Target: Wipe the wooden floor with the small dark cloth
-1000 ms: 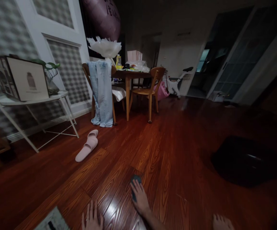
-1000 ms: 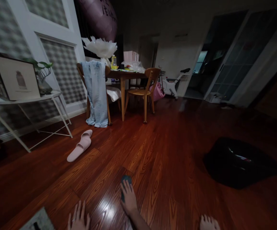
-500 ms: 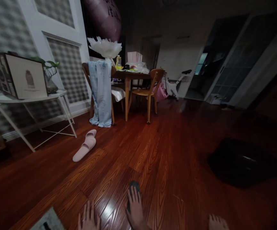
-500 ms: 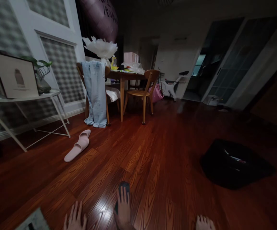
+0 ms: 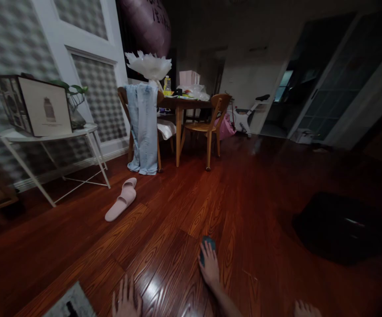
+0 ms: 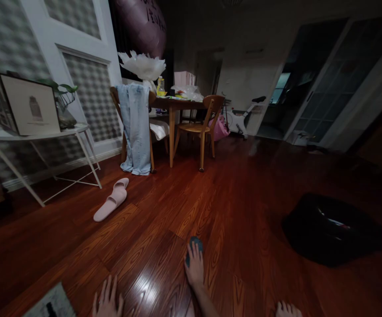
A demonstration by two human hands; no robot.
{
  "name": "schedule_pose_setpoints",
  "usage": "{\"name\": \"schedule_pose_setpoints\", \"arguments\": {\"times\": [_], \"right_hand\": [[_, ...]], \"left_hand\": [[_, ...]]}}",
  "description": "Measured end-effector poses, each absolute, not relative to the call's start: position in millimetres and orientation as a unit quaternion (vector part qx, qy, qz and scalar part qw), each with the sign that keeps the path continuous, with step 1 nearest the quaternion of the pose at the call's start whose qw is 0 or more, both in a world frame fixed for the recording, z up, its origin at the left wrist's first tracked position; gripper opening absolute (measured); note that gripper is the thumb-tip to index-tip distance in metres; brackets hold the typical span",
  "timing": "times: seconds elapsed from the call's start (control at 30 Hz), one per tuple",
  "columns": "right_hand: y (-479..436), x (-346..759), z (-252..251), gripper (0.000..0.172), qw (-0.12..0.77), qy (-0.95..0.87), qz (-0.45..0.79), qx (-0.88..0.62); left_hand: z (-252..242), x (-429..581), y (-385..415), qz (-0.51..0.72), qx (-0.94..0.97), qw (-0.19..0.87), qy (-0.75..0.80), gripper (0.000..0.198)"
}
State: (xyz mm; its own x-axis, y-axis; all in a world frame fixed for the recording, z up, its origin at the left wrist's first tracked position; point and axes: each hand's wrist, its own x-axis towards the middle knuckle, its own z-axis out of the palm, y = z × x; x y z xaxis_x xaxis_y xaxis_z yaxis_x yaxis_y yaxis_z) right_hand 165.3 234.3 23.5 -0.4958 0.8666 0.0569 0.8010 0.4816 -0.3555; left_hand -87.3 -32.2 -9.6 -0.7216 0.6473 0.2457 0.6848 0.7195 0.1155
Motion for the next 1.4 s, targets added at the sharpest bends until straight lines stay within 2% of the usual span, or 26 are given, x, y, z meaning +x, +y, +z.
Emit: {"name": "schedule_pose_setpoints", "arguments": {"times": [0.1, 0.23, 0.33, 0.4, 0.5, 0.6, 0.7, 0.77, 0.87, 1.0, 1.1, 1.3, 1.4], "right_hand": [[250.5, 196.2, 11.4, 0.063, 0.139, -0.811, 0.096, -0.560], [229.1, 189.3, -4.7, 0.065, 0.192, -0.782, 0.080, -0.587], [189.8, 155.2, -11.9, 0.064, 0.174, -0.795, 0.105, -0.572], [158.1, 129.5, -18.6, 0.064, 0.143, -0.846, 0.127, -0.497], [113.3, 94.2, -32.9, 0.069, 0.118, -0.938, 0.140, -0.295], [88.1, 69.4, -38.1, 0.056, 0.100, -0.977, 0.147, -0.116], [94.5, 66.9, -18.3, 0.047, 0.060, -0.975, 0.211, -0.033], [115.1, 79.5, 5.6, 0.052, 0.037, -0.963, 0.266, -0.014], [160.2, 111.2, 36.7, 0.066, 0.051, -0.955, 0.278, -0.090], [221.4, 160.1, 38.3, 0.055, 0.115, -0.918, 0.161, -0.344], [248.3, 189.2, 18.6, 0.060, 0.125, -0.862, 0.103, -0.480], [225.5, 169.0, -4.2, 0.071, 0.156, -0.790, 0.072, -0.588], [185.8, 131.7, -1.5, 0.067, 0.153, -0.803, 0.114, -0.564]], "left_hand": [[-7.0, -85.5, -31.9, -0.091, -0.361, 0.100, -0.923, 0.067], [-5.9, -85.1, -31.3, -0.078, -0.357, 0.084, -0.927, 0.066], [-4.4, -84.3, -32.4, -0.076, -0.362, 0.083, -0.925, 0.066], [-3.8, -83.9, -33.3, -0.073, -0.363, 0.085, -0.925, 0.066], [-6.1, -85.5, -33.9, -0.074, -0.363, 0.082, -0.925, 0.065], [-12.0, -89.1, -33.3, -0.081, -0.360, 0.078, -0.926, 0.064], [-17.0, -91.4, -32.7, -0.102, -0.356, 0.073, -0.926, 0.062], [-17.2, -90.5, -32.8, -0.121, -0.357, 0.072, -0.923, 0.063], [-12.3, -86.6, -33.4, -0.137, -0.361, 0.072, -0.920, 0.065], [-5.3, -82.3, -33.6, -0.128, -0.362, 0.083, -0.919, 0.065], [-4.5, -82.3, -33.0, -0.117, -0.363, 0.075, -0.922, 0.067], [-3.5, -83.6, -32.3, -0.090, -0.358, 0.075, -0.926, 0.067], [-0.1, -82.5, -33.7, -0.084, -0.364, 0.076, -0.924, 0.067]]}}
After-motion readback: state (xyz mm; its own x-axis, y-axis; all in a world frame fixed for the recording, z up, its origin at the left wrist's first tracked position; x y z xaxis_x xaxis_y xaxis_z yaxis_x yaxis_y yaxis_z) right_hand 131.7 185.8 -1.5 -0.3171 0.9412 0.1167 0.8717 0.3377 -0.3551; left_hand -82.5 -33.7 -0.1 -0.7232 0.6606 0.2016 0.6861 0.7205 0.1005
